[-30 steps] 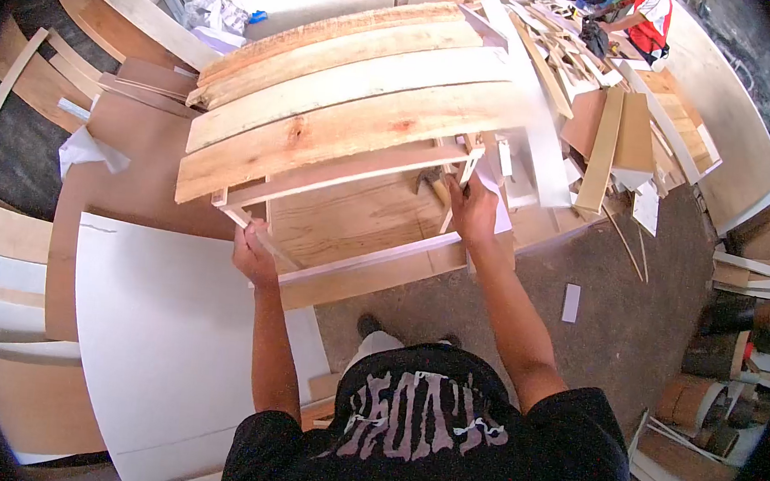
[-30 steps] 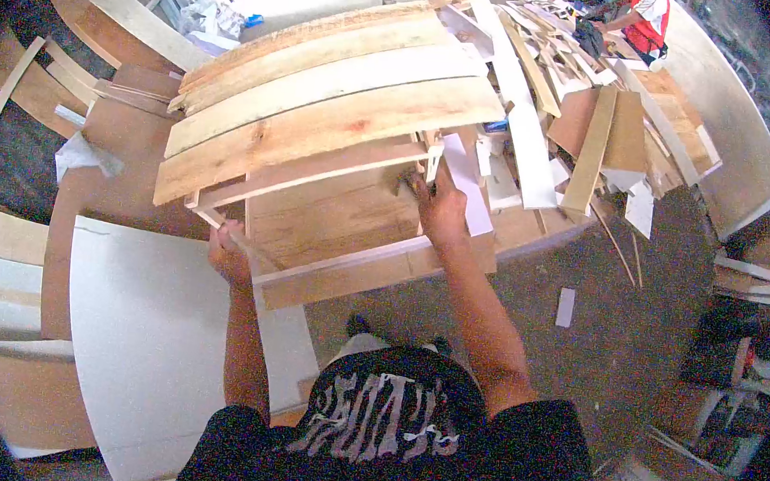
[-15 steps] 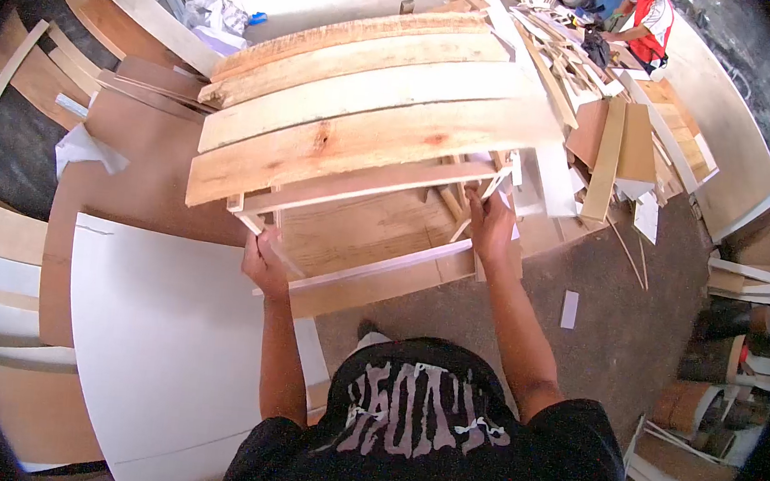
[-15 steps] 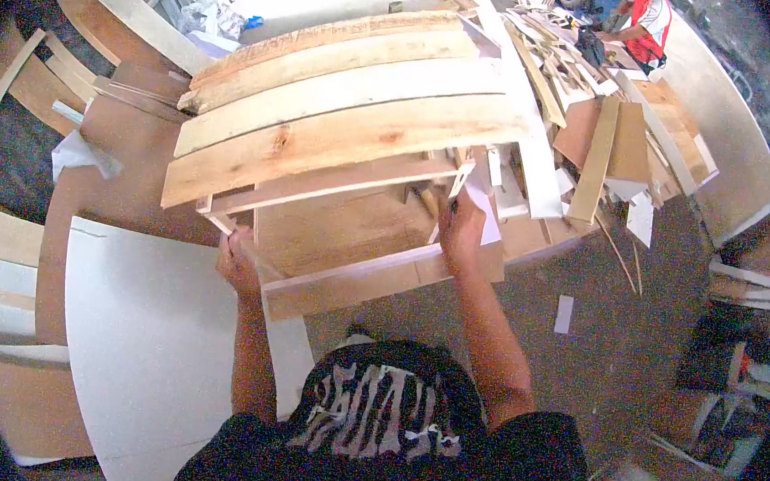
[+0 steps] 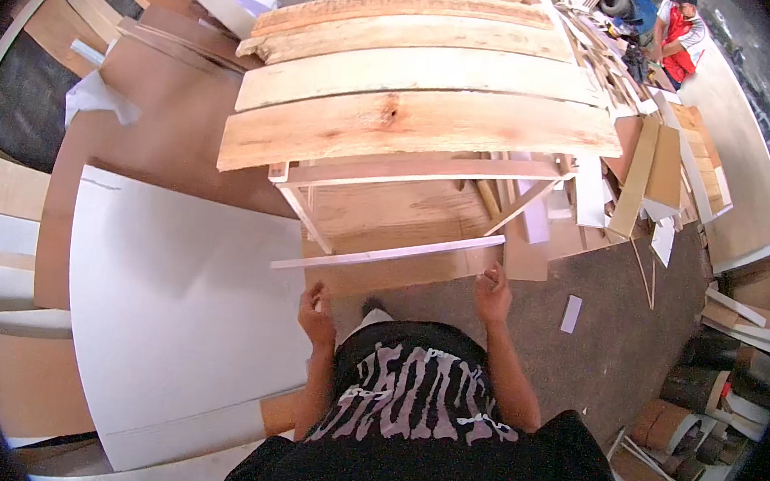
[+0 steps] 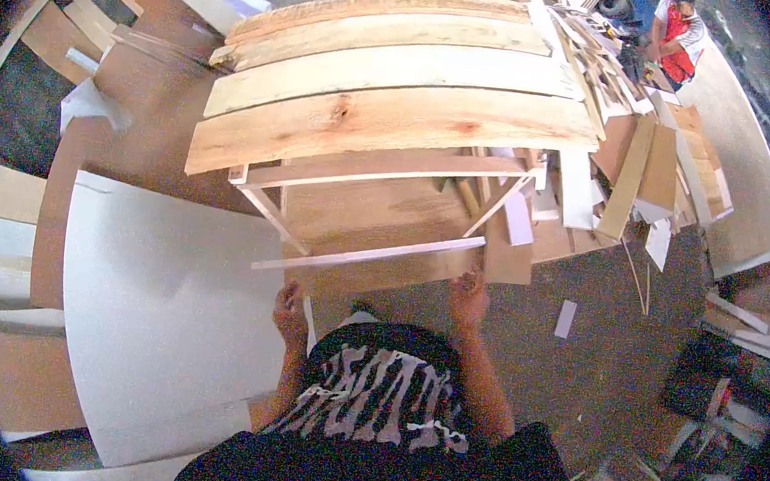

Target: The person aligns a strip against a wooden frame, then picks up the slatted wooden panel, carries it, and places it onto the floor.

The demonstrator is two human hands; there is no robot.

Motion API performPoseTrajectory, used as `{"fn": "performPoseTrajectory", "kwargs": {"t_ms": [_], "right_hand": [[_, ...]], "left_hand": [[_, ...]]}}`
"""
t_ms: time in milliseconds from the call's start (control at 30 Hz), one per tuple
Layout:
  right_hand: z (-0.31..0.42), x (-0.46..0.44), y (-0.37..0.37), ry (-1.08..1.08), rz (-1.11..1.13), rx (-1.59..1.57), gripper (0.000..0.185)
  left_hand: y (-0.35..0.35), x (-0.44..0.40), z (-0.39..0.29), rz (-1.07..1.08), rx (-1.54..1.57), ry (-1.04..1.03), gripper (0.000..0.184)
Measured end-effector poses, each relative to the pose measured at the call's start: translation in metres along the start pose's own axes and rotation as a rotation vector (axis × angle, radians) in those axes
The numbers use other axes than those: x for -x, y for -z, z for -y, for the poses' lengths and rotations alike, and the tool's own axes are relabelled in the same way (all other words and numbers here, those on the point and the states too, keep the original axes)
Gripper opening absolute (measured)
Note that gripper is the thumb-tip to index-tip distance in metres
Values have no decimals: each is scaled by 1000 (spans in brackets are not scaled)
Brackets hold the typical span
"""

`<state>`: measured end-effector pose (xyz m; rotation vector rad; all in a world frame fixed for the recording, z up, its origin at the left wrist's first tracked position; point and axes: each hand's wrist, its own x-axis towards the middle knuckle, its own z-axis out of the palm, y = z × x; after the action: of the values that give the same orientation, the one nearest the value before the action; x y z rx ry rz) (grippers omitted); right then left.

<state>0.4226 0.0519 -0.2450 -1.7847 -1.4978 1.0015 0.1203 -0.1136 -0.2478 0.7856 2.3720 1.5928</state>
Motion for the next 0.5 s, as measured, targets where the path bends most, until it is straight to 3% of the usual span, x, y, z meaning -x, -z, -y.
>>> {"fn": "performPoseTrajectory", "kwargs": {"t_ms": [33,100,133,200,267,400,500], "right_hand": [[-6,0,-3,-6,11,5,55],[-23,-20,-9,133,-33,111,54],[-38,-35,-16,128,-31,118,54],[-59,-68,-34,181,-72,-208,55],[-46,-84,-42,-16,-13,-498,54],[-35,-92,-51,-65,-85,-370,54],[-38,-74,-50,-98,-110,-562,52]], "left_hand": [[2,6,5,108,-7,133,28],[-1,0,20,86,13,144,26],[1,-7,27,68,-1,73,25],[6,-24,30,70,-24,3,24],[8,-53,18,43,-172,-161,21],[2,-86,1,202,-72,-199,18],[-9,-73,3,377,-63,-387,18]]}}
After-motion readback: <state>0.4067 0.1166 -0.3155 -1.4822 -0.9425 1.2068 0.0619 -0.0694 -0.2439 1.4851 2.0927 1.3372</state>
